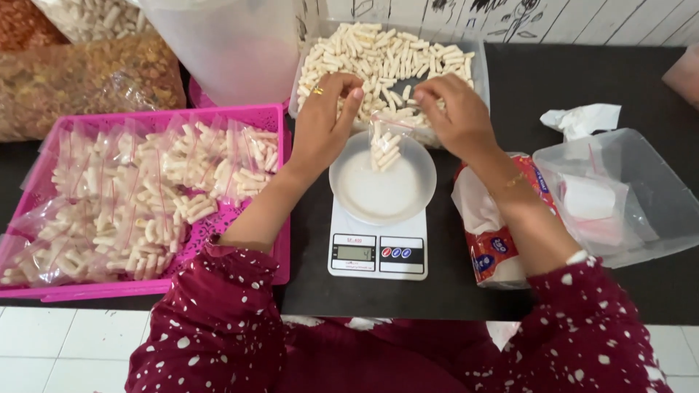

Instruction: Portioning and packaging small snacks into plastic bags using a spoon and a digital scale.

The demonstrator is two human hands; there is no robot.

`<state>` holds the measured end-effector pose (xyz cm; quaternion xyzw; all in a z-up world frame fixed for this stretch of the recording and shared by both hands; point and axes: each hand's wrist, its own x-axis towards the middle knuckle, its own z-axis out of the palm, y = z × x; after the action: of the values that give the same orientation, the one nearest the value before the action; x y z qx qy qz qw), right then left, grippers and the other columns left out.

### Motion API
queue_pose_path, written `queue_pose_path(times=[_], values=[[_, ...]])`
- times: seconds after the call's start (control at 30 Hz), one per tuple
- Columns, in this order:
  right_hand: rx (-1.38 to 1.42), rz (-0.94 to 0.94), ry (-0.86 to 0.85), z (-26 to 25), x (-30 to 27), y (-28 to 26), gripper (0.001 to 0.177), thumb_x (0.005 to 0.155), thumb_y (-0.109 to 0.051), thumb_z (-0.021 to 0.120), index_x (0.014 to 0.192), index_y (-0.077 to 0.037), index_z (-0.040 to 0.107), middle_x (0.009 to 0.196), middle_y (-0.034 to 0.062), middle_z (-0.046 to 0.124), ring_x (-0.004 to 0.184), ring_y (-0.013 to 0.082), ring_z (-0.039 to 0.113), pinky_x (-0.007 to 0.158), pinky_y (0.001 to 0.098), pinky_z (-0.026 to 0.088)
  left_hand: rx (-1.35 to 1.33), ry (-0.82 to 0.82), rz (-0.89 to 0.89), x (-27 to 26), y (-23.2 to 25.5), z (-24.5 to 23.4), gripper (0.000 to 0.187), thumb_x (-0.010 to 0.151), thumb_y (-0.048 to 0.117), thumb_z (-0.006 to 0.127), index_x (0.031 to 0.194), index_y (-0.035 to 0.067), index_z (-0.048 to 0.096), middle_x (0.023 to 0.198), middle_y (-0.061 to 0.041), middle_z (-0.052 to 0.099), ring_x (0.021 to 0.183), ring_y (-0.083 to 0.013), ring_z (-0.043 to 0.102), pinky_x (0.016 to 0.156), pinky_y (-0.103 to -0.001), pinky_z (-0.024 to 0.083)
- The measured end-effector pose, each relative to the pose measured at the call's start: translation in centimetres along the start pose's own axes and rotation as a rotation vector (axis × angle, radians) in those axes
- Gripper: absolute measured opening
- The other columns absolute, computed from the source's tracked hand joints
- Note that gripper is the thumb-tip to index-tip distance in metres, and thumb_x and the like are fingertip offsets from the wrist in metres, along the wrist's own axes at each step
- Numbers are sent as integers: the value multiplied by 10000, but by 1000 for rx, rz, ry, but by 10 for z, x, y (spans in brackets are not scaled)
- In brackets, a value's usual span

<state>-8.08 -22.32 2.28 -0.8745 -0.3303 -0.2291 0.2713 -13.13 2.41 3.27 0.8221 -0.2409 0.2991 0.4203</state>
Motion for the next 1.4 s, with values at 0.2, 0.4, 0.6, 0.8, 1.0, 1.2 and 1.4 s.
queue_pose_path(times=[0.2,0.4,0.6,0.8,1.0,1.2,1.4], values=[[33,-13,238,10,-18,-2,242,1096,-153,476,1082,-23,679,1009,95,643,943,256,609,756,362,453,21,-1,20,0,2,-2,473,1064,476,313,1095,79,567,981,-70,643,786,-177,622,629,-328,436],[143,24,212,12,-22,-1,312,1113,-198,442,1067,-17,692,978,86,624,894,221,591,704,334,429,48,-13,34,-2,-2,1,402,1073,417,357,1127,78,567,1008,-74,651,878,-197,650,692,-344,468],[267,78,131,24,-23,5,74,957,-206,770,981,-146,735,883,55,623,861,220,642,738,293,522,69,5,90,-3,-16,6,204,1057,305,551,1124,121,607,913,-111,618,916,-339,679,816,-455,526],[359,118,94,26,-23,4,92,847,-140,815,899,-125,741,999,39,694,890,201,662,742,278,538,131,-63,87,-6,-24,10,244,1037,322,585,1165,114,600,962,-143,645,951,-378,676,820,-490,526],[535,256,169,4,6,-30,97,907,-181,778,879,-104,725,1008,19,682,910,131,673,711,234,556,-137,-359,-316,13,18,8,887,751,421,840,1472,136,408,1390,-220,559,1333,-447,497,1137,-549,373],[468,157,216,16,58,-9,60,894,-135,769,872,-106,721,915,80,694,938,240,683,863,366,540,-249,-122,-429,52,-18,44,831,797,348,844,1413,189,310,1225,-279,652,1221,-502,585,1071,-607,439],[69,176,-62,34,60,44,264,1062,-332,616,994,-90,697,890,128,669,890,375,679,771,502,539,-104,50,-450,50,-63,51,698,828,539,835,1275,258,378,1134,-159,703,1112,-421,673,989,-516,518]])
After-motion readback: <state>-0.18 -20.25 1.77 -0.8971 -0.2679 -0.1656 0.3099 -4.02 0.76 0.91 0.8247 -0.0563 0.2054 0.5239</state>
